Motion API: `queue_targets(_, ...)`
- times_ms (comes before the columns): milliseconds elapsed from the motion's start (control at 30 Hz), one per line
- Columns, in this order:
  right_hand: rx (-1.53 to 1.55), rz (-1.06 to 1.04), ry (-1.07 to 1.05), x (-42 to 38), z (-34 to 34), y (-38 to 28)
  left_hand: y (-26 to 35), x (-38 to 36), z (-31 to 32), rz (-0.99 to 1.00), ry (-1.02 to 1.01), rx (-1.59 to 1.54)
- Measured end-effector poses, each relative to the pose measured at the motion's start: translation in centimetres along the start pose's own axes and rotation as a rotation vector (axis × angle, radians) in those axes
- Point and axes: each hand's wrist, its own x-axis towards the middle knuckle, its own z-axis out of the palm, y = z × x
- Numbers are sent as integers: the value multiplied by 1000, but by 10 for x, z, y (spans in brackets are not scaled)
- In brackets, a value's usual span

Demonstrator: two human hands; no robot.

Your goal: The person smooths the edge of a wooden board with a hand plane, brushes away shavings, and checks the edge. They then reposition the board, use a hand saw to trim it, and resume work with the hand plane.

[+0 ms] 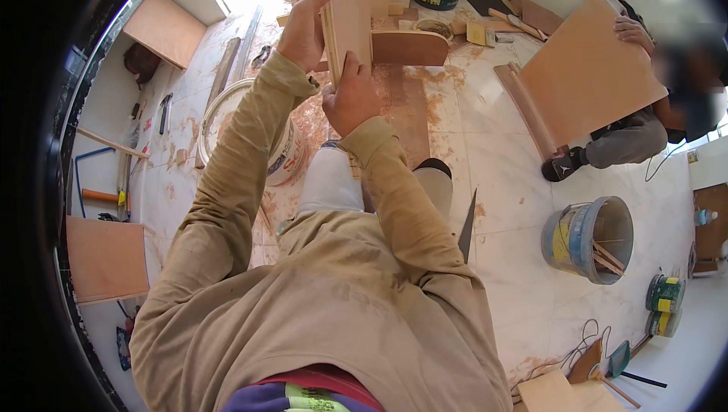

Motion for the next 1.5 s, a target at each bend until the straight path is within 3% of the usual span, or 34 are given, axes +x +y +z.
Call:
queue_targets(167,-32,12,28,10,9,-3,6,13,2,-36,1,-30)
queue_targets(267,-45,25,29,13,10,-5,7,26,-13,-123,-124,-201)
queue_targets(367,-43,46,11,12,8,-5,-1,51,-40,591,-216,713)
queue_targets(500,-34,51,-20,3,7,-8,4,98,-65,-61,-440,297)
queue_targets(567,-38,50,-18,-1,10,-10,-4,135,-87,-228,-502,207)
queue_targets(633,-37,54,-16,-3,11,-11,-8,144,-86,-319,-411,231)
queue_targets(733,-20,52,-18,-3,10,-12,-19,157,-79,-339,-140,347)
queue_targets(900,-11,49,-16,6,10,-8,-34,181,-87,-439,-21,120)
queue_targets(967,-13,52,-21,6,9,-8,-58,220,-130,-160,-275,579)
queue_targets(1033,-12,53,-27,5,8,-9,-58,221,-140,-108,-367,674)
queue_targets(1167,-13,39,-21,0,10,-9,-35,194,-114,-376,-281,497)
queue_targets(1500,26,24,-26,-11,21,-8,-35,210,-119,-523,-294,433)
